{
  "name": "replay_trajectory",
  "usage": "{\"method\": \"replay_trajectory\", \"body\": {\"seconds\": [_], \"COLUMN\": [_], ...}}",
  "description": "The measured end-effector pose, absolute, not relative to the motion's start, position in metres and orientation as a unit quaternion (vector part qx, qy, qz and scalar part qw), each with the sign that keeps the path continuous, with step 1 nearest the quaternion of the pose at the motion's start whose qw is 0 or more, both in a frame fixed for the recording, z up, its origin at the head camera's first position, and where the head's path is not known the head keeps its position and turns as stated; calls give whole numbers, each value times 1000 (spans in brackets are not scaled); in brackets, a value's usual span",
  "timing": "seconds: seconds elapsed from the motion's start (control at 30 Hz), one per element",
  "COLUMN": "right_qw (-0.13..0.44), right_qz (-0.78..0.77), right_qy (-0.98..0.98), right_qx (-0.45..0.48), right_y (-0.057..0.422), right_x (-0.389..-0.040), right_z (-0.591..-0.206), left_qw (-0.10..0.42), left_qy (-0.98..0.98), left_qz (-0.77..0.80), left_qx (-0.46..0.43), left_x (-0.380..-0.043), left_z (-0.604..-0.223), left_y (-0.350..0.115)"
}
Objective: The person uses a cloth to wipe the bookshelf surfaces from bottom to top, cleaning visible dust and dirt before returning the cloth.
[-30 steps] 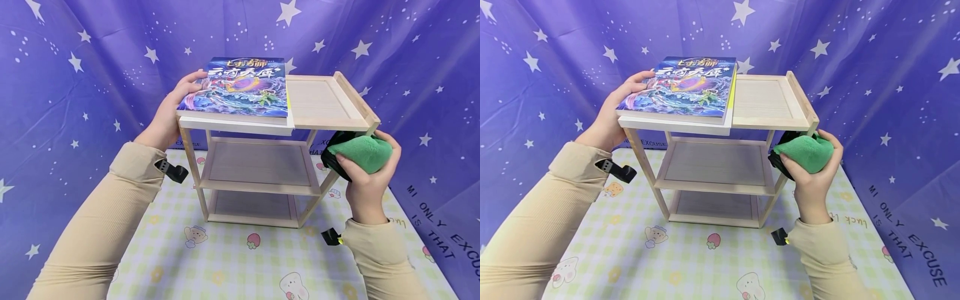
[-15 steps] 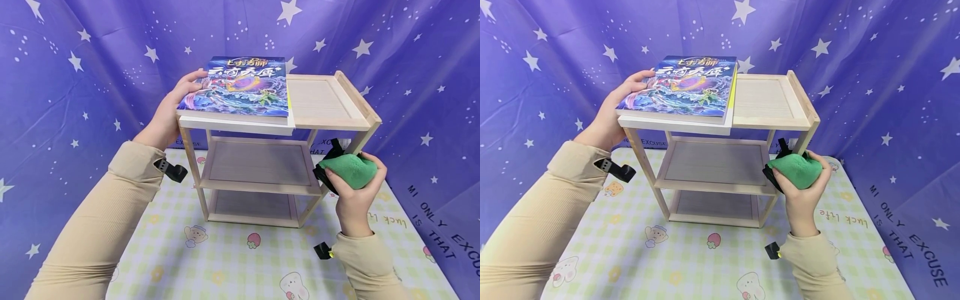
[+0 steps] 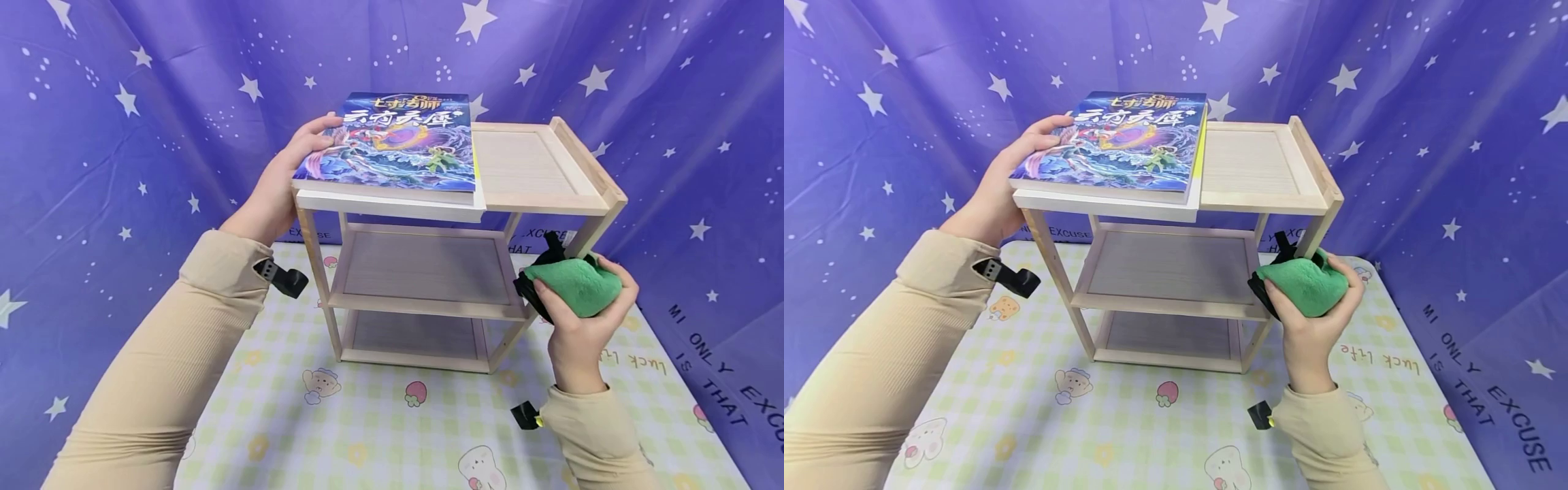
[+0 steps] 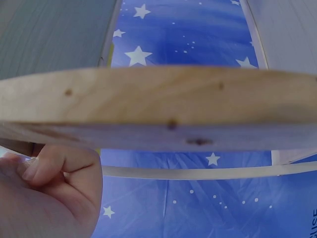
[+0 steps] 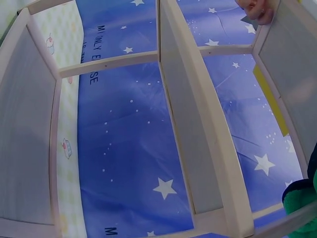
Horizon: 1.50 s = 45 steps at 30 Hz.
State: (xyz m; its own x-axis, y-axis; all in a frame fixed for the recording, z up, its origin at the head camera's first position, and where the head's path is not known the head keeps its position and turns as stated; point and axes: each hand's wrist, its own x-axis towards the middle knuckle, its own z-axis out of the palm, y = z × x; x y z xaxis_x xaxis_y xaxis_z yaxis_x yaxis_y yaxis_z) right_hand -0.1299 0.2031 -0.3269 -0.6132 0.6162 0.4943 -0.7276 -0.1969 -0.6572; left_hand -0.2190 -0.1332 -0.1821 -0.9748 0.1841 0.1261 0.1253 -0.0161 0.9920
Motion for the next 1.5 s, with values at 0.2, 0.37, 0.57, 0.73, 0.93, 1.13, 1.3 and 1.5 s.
{"method": "replay_trajectory", "body": {"seconds": [0.2, 0.37, 0.57, 0.73, 0.93, 1.13, 1.3, 1.5], "right_qw": [447, 455, 466, 488, 540, 586, 606, 652], "right_qz": [761, 752, 751, 745, 701, 650, 618, 541], "right_qy": [-466, -472, -460, -447, -460, -480, -496, -520], "right_qx": [66, 71, 80, 81, 75, 64, 63, 106], "right_y": [203, 204, 205, 203, 199, 192, 186, 170], "right_x": [-127, -124, -120, -115, -105, -97, -92, -98], "right_z": [-328, -329, -329, -327, -325, -326, -330, -342], "left_qw": [22, 25, 26, 23, 24, 24, 23, 23], "left_qy": [700, 699, 706, 715, 711, 715, 718, 709], "left_qz": [705, 705, 698, 688, 692, 688, 685, 694], "left_qx": [116, 119, 120, 124, 125, 121, 121, 123], "left_x": [-219, -219, -220, -220, -220, -220, -219, -219], "left_z": [-183, -183, -182, -182, -182, -183, -183, -183], "left_y": [-133, -133, -134, -134, -134, -134, -134, -135]}}
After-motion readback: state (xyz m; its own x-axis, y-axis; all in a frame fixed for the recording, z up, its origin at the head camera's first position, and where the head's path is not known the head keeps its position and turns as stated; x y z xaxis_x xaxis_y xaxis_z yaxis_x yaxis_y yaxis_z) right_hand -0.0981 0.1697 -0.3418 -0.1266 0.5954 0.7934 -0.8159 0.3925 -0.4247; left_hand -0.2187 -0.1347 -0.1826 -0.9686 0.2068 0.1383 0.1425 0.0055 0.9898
